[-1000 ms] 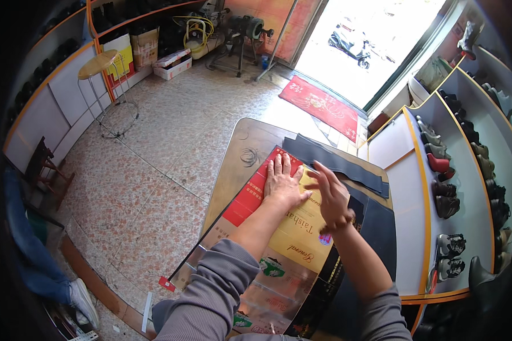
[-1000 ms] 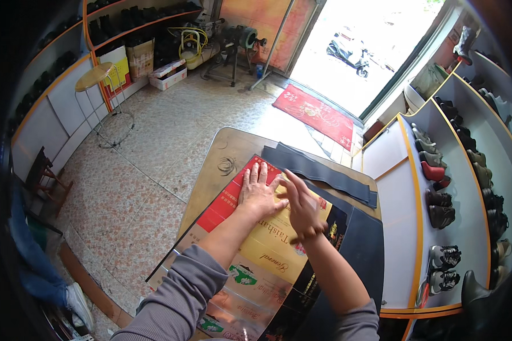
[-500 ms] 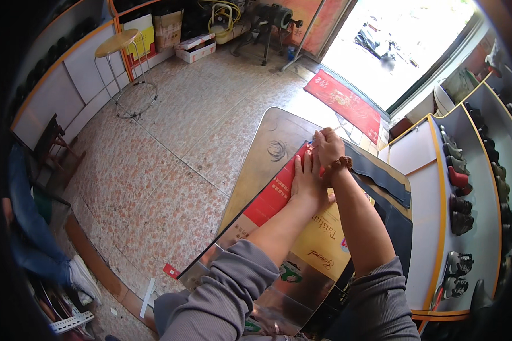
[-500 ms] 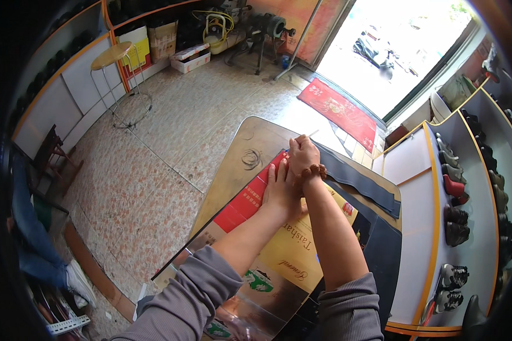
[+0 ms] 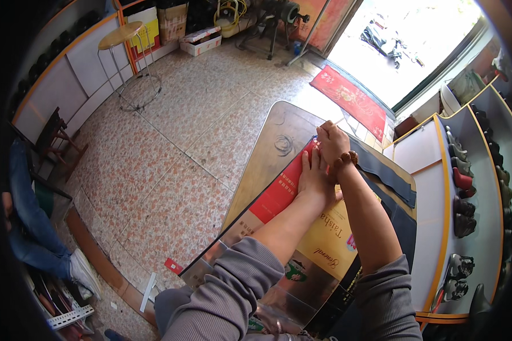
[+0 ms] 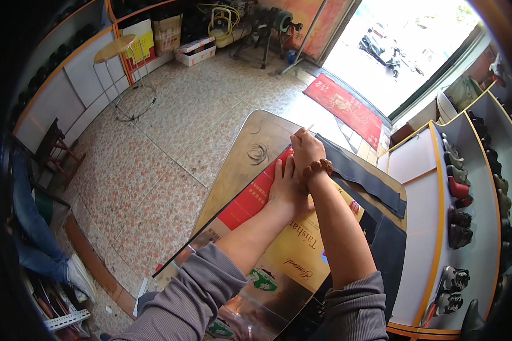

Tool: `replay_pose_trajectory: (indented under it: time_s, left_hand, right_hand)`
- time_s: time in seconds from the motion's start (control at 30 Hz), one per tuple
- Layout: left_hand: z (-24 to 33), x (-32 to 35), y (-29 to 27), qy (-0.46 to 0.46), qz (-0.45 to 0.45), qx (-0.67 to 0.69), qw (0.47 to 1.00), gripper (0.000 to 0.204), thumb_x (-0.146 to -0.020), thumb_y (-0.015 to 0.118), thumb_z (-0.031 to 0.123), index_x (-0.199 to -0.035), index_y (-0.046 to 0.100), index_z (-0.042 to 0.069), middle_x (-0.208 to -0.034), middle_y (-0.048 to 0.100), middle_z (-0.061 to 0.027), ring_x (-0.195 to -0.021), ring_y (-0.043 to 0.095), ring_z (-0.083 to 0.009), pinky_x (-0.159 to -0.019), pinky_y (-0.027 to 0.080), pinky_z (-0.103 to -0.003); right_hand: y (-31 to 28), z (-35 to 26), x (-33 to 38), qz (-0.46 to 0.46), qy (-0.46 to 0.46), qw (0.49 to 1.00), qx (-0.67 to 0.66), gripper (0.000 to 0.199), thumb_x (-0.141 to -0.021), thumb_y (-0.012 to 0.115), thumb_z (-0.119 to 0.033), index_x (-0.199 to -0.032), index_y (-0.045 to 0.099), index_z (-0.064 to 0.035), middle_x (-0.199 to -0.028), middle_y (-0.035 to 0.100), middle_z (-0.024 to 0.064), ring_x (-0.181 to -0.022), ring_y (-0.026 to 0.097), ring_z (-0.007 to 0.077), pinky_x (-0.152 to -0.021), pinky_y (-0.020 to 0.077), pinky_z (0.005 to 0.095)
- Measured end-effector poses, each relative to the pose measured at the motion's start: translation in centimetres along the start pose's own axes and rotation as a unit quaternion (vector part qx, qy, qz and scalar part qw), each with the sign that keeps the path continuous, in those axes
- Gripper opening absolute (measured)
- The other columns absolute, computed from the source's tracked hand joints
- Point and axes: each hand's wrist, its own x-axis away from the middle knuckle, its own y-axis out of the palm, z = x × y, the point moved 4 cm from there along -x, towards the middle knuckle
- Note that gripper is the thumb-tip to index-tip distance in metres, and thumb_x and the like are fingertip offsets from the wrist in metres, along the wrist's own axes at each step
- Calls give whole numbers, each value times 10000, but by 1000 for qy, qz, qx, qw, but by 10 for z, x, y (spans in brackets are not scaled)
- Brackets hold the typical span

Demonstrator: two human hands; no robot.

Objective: The person places a printed template on a black sheet of material, traces the outline with a pen, and then uses scissors to cut the material along the traced lines. The person then places the template on the cut material to check the fit.

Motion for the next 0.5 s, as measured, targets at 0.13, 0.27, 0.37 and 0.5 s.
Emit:
replay_pose_trajectory:
  time_s: [0.13, 0.27, 0.37, 0.5]
  left_hand:
    - [0, 4, -7, 5, -31, -5, 999, 777, -864, 451, 570, -1489, 272, 143, -1531, 257, -152, -1433, 150, -343, -1156, 46, -528]
    - [-1, 1, 0, 29, -115, 39, 992, 693, -874, 424, 581, -1452, 359, 203, -1520, 303, -105, -1416, 230, -284, -1149, 58, -545]
    - [-2, -3, 14, 38, -59, 58, 996, 664, -871, 435, 596, -1421, 422, 223, -1510, 323, -112, -1411, 236, -319, -1145, 56, -560]
    - [3, -25, 35, -40, 18, -31, 999, 616, -877, 432, 577, -1388, 428, 233, -1461, 339, -105, -1364, 308, -241, -1122, 124, -567]
  right_hand:
    - [-3, -16, 6, -57, 10, 996, 66, 238, -901, 555, -277, -920, 622, -50, -785, 665, 157, -795, 645, 346, -722, 486, 416]
    - [-8, -39, 21, -103, -50, 991, 71, 239, -896, 555, -306, -889, 606, -73, -805, 663, 169, -812, 646, 353, -739, 488, 439]
    - [-10, -50, 29, -122, -54, 989, 60, 232, -878, 573, -304, -893, 622, -77, -815, 659, 174, -834, 640, 349, -753, 486, 438]
    - [-8, -58, 39, -148, -45, 986, 59, 220, -859, 591, -291, -889, 646, -80, -822, 656, 170, -845, 635, 348, -758, 484, 435]
